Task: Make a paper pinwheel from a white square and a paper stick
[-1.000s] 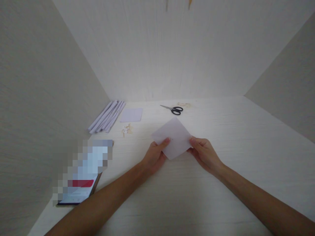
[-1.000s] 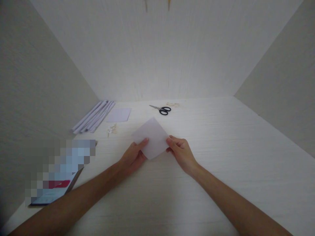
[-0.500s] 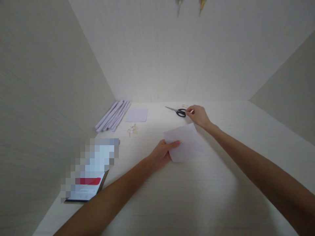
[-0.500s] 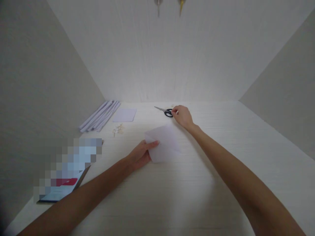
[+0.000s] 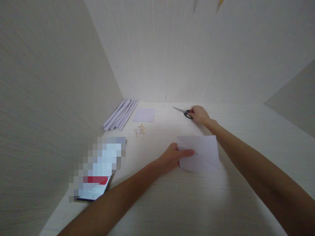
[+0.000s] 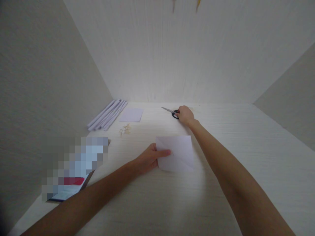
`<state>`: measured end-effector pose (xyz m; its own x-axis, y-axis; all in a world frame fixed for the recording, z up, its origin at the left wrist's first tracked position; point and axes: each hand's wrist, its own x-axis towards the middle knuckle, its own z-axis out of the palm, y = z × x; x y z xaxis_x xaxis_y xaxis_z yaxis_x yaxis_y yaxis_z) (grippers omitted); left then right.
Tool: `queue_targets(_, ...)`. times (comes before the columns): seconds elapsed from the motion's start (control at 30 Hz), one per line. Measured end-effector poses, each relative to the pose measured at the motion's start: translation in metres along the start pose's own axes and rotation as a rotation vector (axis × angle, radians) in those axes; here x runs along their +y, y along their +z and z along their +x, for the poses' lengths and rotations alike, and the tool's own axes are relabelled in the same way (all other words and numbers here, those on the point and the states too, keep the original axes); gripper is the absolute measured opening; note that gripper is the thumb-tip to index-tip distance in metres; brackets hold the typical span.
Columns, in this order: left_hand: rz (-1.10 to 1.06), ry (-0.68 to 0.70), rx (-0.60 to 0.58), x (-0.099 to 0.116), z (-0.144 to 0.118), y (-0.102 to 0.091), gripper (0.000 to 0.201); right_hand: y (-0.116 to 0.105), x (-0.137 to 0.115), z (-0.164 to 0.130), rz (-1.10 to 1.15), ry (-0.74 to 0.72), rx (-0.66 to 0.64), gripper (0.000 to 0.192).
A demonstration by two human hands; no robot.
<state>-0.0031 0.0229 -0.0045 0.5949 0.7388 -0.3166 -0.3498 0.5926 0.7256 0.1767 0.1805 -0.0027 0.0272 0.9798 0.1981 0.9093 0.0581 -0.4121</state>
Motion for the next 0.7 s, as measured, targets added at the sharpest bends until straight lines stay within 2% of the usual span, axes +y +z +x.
queue_targets(0.17, -0.008, 0.002, 0.019, 0.002, -0.001, 0.001, 0.032, -0.004, -0.004, -0.007, 0.187, 0.069, 0.009, 0.017)
queue_targets(0.27, -0.023, 0.032, 0.044, 0.001, -0.002, 0.001, 0.03, -0.016, -0.008, -0.026, 0.367, 0.112, -0.019, 0.028)
queue_targets(0.43, -0.039, 0.123, 0.108, 0.0, -0.002, 0.002, 0.029, -0.044, -0.012, -0.092, 0.7, 0.098, -0.122, 0.035)
queue_targets(0.5, -0.019, 0.137, 0.162, 0.003, -0.002, 0.003, 0.028, -0.052, -0.01, -0.121, 1.143, 0.166, -0.229, 0.031)
queue_targets(0.57, 0.023, 0.149, 0.219, 0.007, -0.003, 0.003, 0.027, -0.055, -0.006, -0.146, 1.358, 0.282, -0.29, 0.028)
queue_targets(0.63, 0.076, 0.164, 0.266, 0.012, -0.004, 0.004, 0.025, -0.055, -0.001, -0.166, 1.428, 0.339, -0.257, 0.023)
queue_targets(0.7, 0.131, 0.171, 0.299, 0.015, -0.006, 0.005, 0.023, -0.053, 0.0, -0.181, 1.378, 0.347, -0.244, 0.022)
